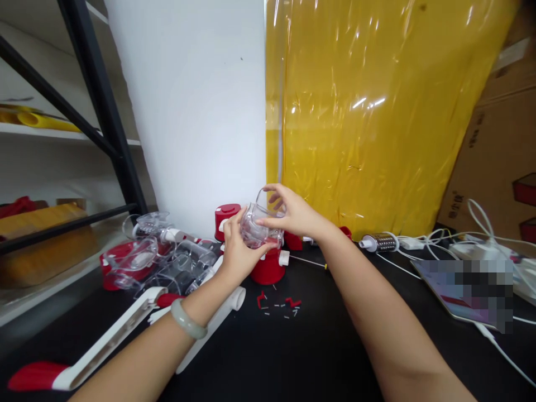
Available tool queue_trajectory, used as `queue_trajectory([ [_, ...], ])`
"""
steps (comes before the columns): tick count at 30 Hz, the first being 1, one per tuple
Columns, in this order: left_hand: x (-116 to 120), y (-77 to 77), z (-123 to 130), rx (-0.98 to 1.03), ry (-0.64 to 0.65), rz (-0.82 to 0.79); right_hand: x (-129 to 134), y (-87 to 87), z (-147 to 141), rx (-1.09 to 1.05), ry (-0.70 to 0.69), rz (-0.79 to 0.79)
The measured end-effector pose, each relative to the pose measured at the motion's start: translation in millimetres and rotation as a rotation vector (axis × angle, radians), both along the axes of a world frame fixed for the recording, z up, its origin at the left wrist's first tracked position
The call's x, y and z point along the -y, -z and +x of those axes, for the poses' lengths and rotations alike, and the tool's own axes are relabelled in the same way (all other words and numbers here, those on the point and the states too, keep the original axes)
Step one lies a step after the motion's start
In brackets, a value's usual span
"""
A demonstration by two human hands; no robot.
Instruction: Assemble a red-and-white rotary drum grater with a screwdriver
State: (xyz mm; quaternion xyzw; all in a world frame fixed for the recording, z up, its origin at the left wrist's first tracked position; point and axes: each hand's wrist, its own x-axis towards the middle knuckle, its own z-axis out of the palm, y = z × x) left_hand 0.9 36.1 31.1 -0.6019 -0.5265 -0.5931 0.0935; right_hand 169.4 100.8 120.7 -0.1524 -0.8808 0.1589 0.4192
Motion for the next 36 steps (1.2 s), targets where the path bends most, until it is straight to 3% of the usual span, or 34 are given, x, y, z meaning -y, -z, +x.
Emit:
queue_trajectory([
  [6,-4.1,2.8,-2.8,0.012,0.214,-0.110,-28.7,-4.4,29.4,0.020,-0.301,-0.120],
  [10,-4.1,4.8,-3.8,0.031,0.273,-0.189,-28.5,-1.3,28.4,-0.030,-0.401,-0.243],
  [13,-5.1,6.2,-3.0,0.071,0.184,-0.176,-18.4,4.5,10.6,-0.127,-0.337,-0.298],
  [16,-5.2,5.7,-0.7,0.082,0.062,-0.119,-7.8,11.4,-12.3,-0.230,-0.119,-0.308],
  [19,-5.4,5.5,0.4,0.048,0.066,-0.121,-7.2,17.5,-28.1,-0.366,0.024,-0.282],
  [25,-14.8,16.5,-9.6,-0.050,0.219,-0.292,-38.4,26.3,-27.4,-0.576,-0.065,-0.355],
  [30,-17.8,25.1,-18.7,-0.021,0.245,-0.511,-56.2,38.6,-30.0,-0.595,-0.147,-0.437],
  [36,-15.2,22.9,-18.4,0.044,0.211,-0.683,-67.8,52.1,-35.2,-0.583,-0.227,-0.478],
])
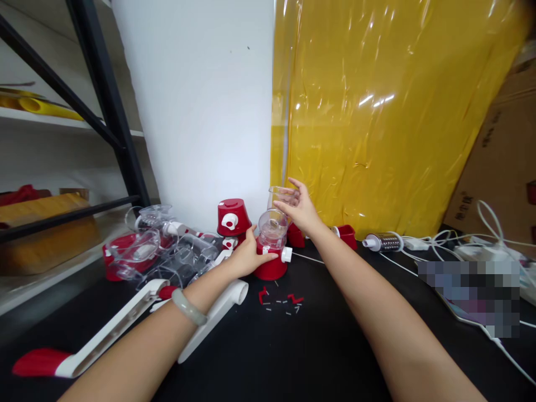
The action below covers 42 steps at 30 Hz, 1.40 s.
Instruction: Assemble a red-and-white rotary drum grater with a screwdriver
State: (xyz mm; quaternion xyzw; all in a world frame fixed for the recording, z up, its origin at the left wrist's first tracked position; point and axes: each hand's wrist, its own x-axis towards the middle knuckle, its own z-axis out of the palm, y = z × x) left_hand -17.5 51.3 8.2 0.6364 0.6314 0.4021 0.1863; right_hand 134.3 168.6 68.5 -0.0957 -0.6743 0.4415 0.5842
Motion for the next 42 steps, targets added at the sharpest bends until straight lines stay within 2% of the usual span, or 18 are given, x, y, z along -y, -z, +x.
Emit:
queue_trajectory([
  [5,-3.1,3.3,-2.2,-0.002,-0.006,0.019,-10.0,4.2,2.2,-0.003,-0.044,-0.032],
  [9,-3.9,5.3,-3.6,-0.013,-0.002,0.021,-7.5,6.8,-2.2,0.053,-0.067,-0.018],
  [18,-1.2,1.3,-1.1,-0.042,-0.005,0.066,3.1,7.2,-12.9,0.171,0.078,0.067],
  [28,-1.8,3.0,-2.2,-0.055,0.006,0.086,5.1,4.4,-10.5,0.214,0.042,0.084],
  [35,-3.3,4.7,-3.6,-0.072,0.016,0.091,6.4,2.2,-12.1,0.255,0.127,0.112],
  [42,-1.2,2.4,-2.1,-0.090,0.062,0.144,14.6,-1.5,-11.6,0.304,0.412,0.168],
])
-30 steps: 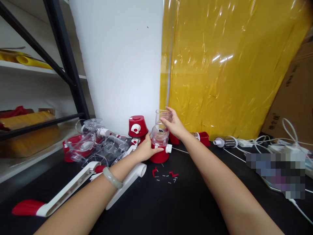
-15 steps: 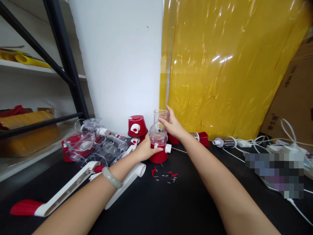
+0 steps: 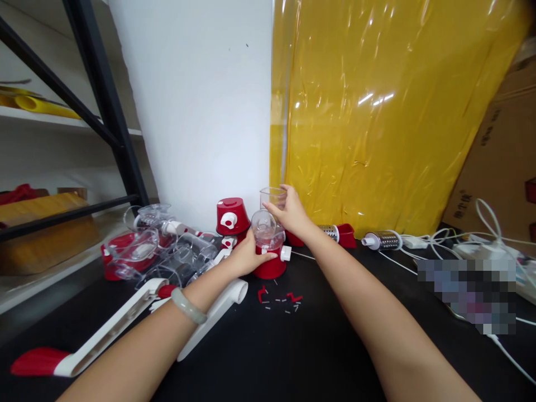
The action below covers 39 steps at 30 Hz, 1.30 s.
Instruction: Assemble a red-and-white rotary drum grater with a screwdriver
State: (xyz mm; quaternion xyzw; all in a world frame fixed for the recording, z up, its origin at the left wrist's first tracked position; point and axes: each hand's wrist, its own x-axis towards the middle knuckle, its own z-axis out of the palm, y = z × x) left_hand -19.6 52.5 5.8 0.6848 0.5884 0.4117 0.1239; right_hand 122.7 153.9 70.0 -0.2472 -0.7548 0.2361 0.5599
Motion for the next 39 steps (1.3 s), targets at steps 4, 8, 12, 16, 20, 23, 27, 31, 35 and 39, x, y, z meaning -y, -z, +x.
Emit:
queue_trajectory([
  [4,-0.7,0.8,0.1,0.014,0.004,0.010,13.0,-3.7,-0.4,0.025,0.182,0.057],
  [8,-1.5,0.9,0.1,0.024,0.041,0.041,29.5,-7.3,-0.2,0.079,0.326,0.107],
  [12,-1.8,0.4,0.2,0.002,0.056,0.049,42.5,-9.7,-0.1,0.160,0.431,0.123],
  [16,-2.1,1.3,-0.1,0.005,0.023,0.024,40.2,-8.3,-0.6,0.131,0.428,0.124],
  [20,-1.6,1.5,-0.5,0.011,-0.011,-0.004,15.9,-2.2,1.1,0.044,0.192,0.083],
  [23,-0.4,0.2,-0.3,0.006,-0.028,-0.026,-5.0,2.7,3.1,-0.050,-0.046,-0.089],
  [27,0.6,-1.9,0.2,-0.006,-0.044,-0.051,-17.2,6.9,3.1,-0.145,-0.269,-0.217],
  [31,1.4,-3.3,1.5,-0.016,-0.067,-0.067,-16.2,8.4,4.2,-0.156,-0.335,-0.219],
  [35,1.6,-3.5,2.2,-0.023,-0.079,-0.087,-15.9,8.8,8.3,-0.145,-0.444,-0.261],
  [39,0.9,-2.8,1.8,-0.024,-0.061,-0.086,-17.3,8.8,7.1,-0.156,-0.475,-0.303],
])
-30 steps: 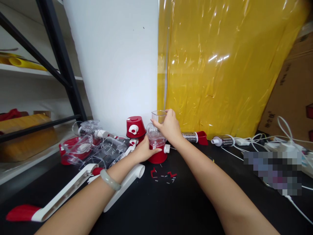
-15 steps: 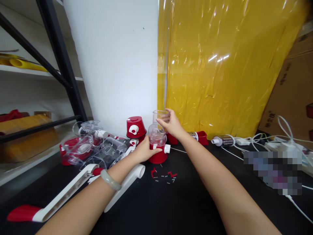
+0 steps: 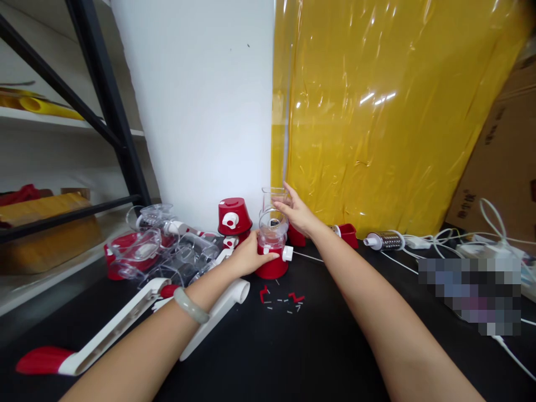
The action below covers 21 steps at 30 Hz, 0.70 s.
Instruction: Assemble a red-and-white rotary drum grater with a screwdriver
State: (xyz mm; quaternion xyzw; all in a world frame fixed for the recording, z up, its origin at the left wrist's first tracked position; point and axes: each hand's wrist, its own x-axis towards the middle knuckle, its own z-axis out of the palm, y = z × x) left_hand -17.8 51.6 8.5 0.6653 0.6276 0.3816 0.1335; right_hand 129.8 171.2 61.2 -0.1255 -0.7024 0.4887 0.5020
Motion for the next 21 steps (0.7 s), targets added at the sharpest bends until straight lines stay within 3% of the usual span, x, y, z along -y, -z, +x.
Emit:
queue_trajectory([
  [8,1.9,-2.6,1.0,-0.005,0.006,-0.002,-0.8,-6.5,0.0,0.124,0.115,0.089],
  [14,1.9,-2.4,0.9,-0.005,0.014,-0.004,3.2,-10.8,3.5,0.188,0.168,0.072],
  [21,1.0,-2.2,0.5,0.001,0.037,0.040,9.6,-11.3,2.9,0.255,0.341,0.221],
])
